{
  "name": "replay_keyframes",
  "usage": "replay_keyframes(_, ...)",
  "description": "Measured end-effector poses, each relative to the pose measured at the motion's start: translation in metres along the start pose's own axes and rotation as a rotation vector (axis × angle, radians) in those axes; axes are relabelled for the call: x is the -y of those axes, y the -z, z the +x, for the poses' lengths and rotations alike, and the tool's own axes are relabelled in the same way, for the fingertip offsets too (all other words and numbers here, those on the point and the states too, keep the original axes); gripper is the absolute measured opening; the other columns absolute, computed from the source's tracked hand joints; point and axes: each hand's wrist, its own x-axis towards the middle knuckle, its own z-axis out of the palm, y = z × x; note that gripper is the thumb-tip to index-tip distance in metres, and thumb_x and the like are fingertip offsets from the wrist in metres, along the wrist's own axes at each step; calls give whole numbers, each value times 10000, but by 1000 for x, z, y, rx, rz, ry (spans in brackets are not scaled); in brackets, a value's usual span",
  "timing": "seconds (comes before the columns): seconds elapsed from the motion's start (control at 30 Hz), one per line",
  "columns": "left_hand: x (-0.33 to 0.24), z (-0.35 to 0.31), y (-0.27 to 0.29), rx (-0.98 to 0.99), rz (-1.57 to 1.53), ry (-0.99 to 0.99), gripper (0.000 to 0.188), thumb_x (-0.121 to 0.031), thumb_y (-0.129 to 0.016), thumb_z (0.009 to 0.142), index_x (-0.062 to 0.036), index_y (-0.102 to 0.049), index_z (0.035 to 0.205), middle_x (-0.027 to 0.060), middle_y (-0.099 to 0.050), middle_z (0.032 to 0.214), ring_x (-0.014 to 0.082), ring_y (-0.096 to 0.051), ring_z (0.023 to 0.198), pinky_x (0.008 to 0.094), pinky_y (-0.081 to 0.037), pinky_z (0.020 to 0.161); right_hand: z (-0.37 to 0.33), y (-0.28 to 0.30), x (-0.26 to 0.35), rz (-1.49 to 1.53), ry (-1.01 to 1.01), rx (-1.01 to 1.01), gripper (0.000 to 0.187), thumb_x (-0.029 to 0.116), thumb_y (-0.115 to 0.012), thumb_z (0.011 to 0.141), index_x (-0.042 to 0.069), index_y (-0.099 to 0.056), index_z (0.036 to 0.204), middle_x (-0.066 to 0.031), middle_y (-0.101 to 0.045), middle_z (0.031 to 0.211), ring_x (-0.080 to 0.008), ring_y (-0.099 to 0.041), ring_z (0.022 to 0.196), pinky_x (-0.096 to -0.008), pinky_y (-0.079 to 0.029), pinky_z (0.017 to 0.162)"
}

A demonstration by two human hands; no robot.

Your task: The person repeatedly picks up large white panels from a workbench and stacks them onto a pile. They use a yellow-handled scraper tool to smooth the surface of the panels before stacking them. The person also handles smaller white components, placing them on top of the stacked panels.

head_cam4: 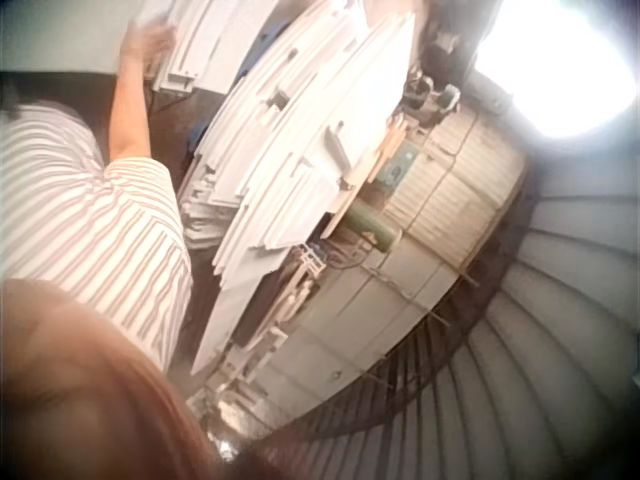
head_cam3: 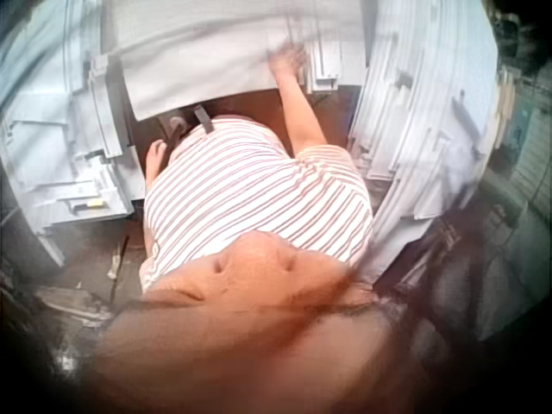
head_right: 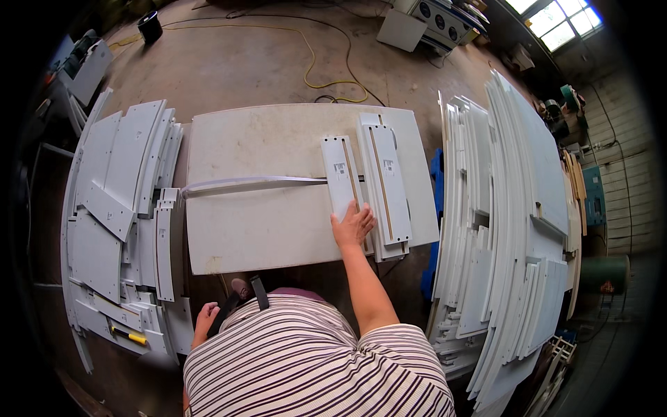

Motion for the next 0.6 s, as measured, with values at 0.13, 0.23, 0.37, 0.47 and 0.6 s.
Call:
replay_keyframes(0.13, 3, -3, 9, -39, -105, 74, 354, -211, -577, 900, 15, -558, 1172, 121, -648, 1012, 165, -629, 857, 300, -501, 771, 10, -15, -10, -102, 71, 136, 781, 477, -644, 805, 40, -344, 1378, -132, -292, 1400, -305, -223, 1330, -532, -114, 1113)
replay_keyframes(0.23, 7, -9, 11, -58, -99, 99, 357, -213, -578, 900, 21, -558, 1169, 125, -649, 1011, 169, -633, 845, 301, -505, 775, 27, -7, -24, -57, 125, 61, 845, 508, -649, 787, 60, -299, 1412, -145, -247, 1443, -320, -205, 1352, -553, -82, 1123)
replay_keyframes(0.37, 9, -17, 2, -64, -7, 85, 360, -224, -579, 898, 26, -562, 1156, 113, -655, 962, 161, -634, 813, 294, -503, 761, 47, 15, -49, -162, 99, -117, 1004, 571, -687, 715, 119, -200, 1467, -168, -141, 1517, -357, -137, 1400, -628, -102, 1093)
replay_keyframes(0.47, 7, -19, -9, -55, 28, 54, 371, -241, -586, 892, 29, -564, 1146, 95, -655, 893, 142, -623, 782, 283, -497, 737, 59, 24, -63, -144, -223, 140, 1090, 603, -708, 671, 187, -123, 1491, -180, -65, 1544, -372, -76, 1422, -687, -139, 1050)
replay_keyframes(0.6, 10, -14, -20, -36, -18, 18, 366, -235, -594, 887, 31, -568, 1138, 98, -655, 875, 139, -622, 770, 279, -499, 735, 63, 20, -81, -138, -195, 167, 1065, 618, -693, 682, 267, -102, 1496, -176, -58, 1546, -377, -88, 1418, -698, -213, 1018)
